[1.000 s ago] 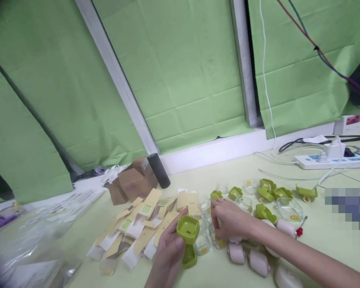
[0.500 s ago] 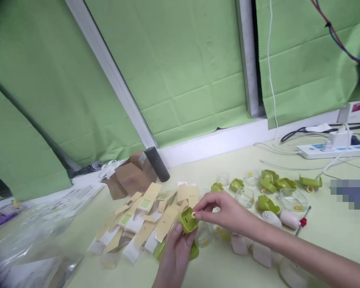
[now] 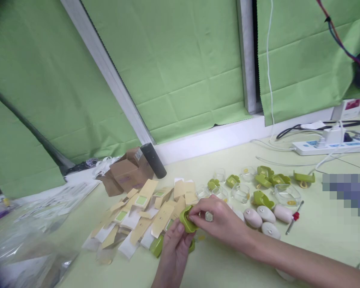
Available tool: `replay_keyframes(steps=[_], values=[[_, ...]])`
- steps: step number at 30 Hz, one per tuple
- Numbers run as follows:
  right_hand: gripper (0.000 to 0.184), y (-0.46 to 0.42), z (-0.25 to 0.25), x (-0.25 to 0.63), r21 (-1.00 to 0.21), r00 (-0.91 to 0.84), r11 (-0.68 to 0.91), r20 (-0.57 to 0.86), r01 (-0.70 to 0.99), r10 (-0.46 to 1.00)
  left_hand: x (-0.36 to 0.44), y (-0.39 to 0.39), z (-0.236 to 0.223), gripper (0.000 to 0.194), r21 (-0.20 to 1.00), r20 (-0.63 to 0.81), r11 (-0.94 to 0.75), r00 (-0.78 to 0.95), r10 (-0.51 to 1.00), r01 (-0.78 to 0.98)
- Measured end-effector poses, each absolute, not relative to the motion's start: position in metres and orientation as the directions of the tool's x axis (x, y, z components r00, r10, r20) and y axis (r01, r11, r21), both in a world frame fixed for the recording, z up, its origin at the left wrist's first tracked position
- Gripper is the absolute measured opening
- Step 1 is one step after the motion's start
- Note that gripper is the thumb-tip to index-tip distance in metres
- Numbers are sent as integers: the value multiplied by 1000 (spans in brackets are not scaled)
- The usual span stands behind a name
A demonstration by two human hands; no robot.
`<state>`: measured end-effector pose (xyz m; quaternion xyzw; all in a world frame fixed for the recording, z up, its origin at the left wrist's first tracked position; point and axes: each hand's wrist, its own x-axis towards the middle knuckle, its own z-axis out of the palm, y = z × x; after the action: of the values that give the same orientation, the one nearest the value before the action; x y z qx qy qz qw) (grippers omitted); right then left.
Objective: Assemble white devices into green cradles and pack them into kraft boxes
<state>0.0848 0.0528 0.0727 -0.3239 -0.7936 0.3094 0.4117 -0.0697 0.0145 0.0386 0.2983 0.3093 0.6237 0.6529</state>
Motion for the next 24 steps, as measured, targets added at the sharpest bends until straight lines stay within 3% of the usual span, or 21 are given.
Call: replay_keyframes(steps=[7,12,15,19,22,24], values=[[19,51,70,83,-734,-529,598,384,322,757,-72,15,28,23,821,-43,55,33,998,-568],[17,52,67,84,-763,-477,553,370,334,797,-71,15,25,31,840,-33,45,33,999,-541],[13,54,73,88,-793,-476,518,338,321,812,-72,14,27,25,886,-49,48,10,999,-462],[21,54,87,97,-796,-645,523,233,303,728,-76,17,24,27,946,47,-38,18,999,-321],[21,51,93,103,-721,-689,617,273,316,671,-76,19,18,34,947,79,-64,35,996,-314],[46,50,92,103,-596,-720,727,331,341,609,-76,21,13,38,948,95,-77,43,995,-309]])
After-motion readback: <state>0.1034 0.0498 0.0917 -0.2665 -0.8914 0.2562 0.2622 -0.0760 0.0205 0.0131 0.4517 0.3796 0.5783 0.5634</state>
